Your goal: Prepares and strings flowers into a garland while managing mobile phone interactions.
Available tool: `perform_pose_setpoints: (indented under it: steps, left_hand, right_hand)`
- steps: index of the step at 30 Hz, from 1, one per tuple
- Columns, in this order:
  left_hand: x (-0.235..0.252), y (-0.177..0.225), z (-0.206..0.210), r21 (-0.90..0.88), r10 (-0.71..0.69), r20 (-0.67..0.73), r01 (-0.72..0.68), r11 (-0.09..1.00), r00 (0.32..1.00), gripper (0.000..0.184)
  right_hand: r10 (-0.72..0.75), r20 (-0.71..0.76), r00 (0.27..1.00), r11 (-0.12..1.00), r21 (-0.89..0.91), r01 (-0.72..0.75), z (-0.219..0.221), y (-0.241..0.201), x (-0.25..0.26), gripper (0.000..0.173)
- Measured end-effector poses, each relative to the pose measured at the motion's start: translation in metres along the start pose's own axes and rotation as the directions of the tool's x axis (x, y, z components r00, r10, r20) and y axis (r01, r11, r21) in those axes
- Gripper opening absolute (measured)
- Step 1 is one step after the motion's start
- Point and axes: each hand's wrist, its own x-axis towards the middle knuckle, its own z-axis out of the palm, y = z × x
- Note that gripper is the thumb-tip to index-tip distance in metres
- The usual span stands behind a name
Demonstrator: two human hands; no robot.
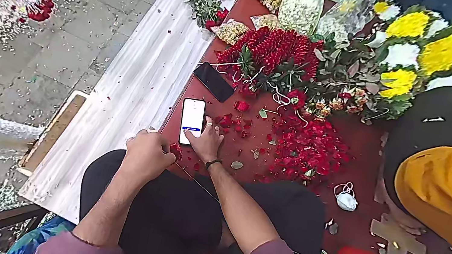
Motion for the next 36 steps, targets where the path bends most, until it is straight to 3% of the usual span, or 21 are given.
perform_pose_setpoints:
  steps: [4,7,11,23,31,36]
  left_hand:
    - [-0.001,-0.002,0.001,0.000,0.010,-0.012,-0.010,1.000,1.000,0.014]
    - [-0.002,-0.002,0.002,0.004,0.027,-0.021,-0.027,1.000,0.999,0.015]
    - [-0.003,-0.001,0.000,0.006,0.015,-0.018,-0.014,1.000,1.000,0.015]
    - [-0.004,0.000,-0.001,0.011,0.004,-0.005,-0.004,1.000,1.000,0.016]
    - [-0.003,0.001,-0.001,0.014,0.006,-0.009,-0.006,1.000,1.000,0.015]
    - [-0.001,0.000,0.000,0.016,0.004,-0.006,-0.004,1.000,1.000,0.016]
  right_hand:
    - [-0.055,0.057,0.997,0.992,0.118,0.048,-0.007,0.013,0.003,0.094]
    - [-0.123,0.129,0.984,0.974,0.203,0.095,-0.016,0.025,0.004,0.105]
    - [-0.127,0.163,0.978,0.983,0.155,0.102,-0.019,0.021,0.002,0.112]
    - [-0.100,0.137,0.985,0.994,0.056,0.093,-0.017,0.013,-0.001,0.107]
    - [-0.024,0.016,1.000,0.969,0.245,0.019,-0.011,0.015,0.006,0.070]
    - [-0.022,-0.004,1.000,0.954,0.300,0.022,-0.008,0.018,0.006,0.060]
